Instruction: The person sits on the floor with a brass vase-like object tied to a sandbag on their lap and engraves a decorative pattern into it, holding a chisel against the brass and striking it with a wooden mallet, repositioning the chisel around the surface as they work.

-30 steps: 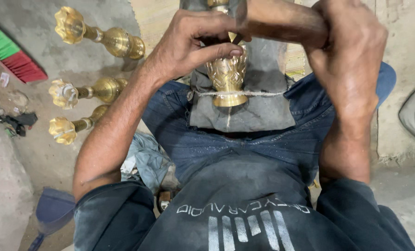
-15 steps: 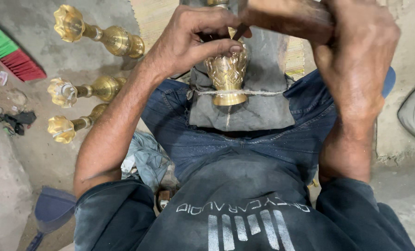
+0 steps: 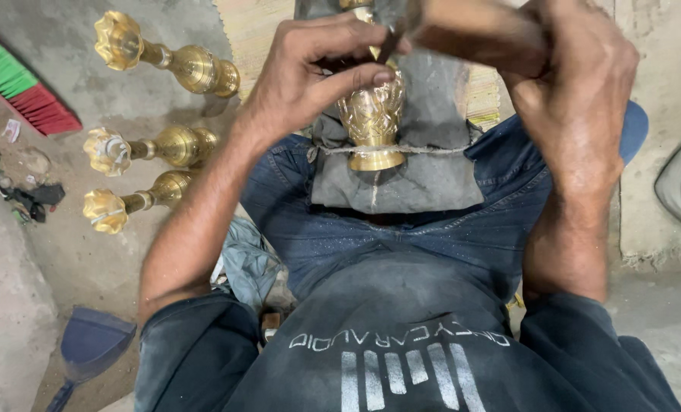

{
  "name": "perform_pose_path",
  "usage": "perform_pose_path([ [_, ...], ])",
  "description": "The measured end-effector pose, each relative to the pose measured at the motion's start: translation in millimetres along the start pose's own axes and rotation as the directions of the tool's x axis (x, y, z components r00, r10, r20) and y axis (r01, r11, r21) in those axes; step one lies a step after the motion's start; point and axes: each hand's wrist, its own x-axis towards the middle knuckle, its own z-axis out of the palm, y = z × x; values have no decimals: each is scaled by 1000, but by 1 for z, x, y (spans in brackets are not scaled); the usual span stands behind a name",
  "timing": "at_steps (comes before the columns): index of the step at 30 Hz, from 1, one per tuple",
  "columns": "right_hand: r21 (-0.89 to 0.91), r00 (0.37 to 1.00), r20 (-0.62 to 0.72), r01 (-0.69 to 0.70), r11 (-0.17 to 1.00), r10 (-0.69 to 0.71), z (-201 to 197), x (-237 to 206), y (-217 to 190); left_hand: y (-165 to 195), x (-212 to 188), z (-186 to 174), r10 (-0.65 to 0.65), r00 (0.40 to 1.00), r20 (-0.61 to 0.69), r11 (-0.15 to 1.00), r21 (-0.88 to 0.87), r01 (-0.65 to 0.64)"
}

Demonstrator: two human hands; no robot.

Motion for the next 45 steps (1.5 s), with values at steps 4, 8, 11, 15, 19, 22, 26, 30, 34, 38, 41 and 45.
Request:
perform_pose_path([
  [4, 154, 994, 29, -109, 982, 106, 2, -5, 4, 9, -11, 24, -99, 991, -91, 995, -22, 98],
  [8, 54, 999, 32, -28, 998, 26, 3, -4, 7, 14, -19, 30, -87, 991, -104, 988, 118, 99],
  [11, -17, 998, 16, 61, 998, -60, 2, -3, 8, 16, -21, 28, -150, 983, -107, 989, -27, 148],
  [15, -117, 994, 25, 108, 987, -106, -1, 0, 10, 14, -23, 27, -52, 995, -87, 982, 179, 67],
  [19, -132, 990, -5, 139, 982, -141, -6, 4, 9, 9, -28, 32, -68, 991, -111, 988, 133, 83],
  [22, -199, 992, 61, 123, 972, -113, -13, 3, 2, 8, -30, 35, -63, 992, -106, 992, 98, 74],
  [26, -240, 992, 99, 94, 966, -72, -16, 2, -2, 12, -27, 32, -48, 993, -103, 987, 150, 63],
  [30, -213, 994, 93, 81, 974, -62, -13, 2, 1, 19, -20, 27, -94, 993, -75, 984, 145, 104],
  [34, -146, 995, 75, 76, 986, -66, -9, -1, 3, 26, -17, 24, -37, 995, -94, 986, 156, 51],
  [38, -144, 996, 77, 63, 988, -52, -9, -4, 7, 27, -13, 22, -36, 995, -88, 989, 142, 48],
  [41, -88, 996, 81, 47, 995, -40, -8, -5, 10, 28, -12, 22, -53, 995, -89, 988, 142, 66],
  [45, -47, 997, 70, -13, 999, 17, -3, -9, 15, 27, -14, 21, -94, 992, -78, 974, 198, 108],
])
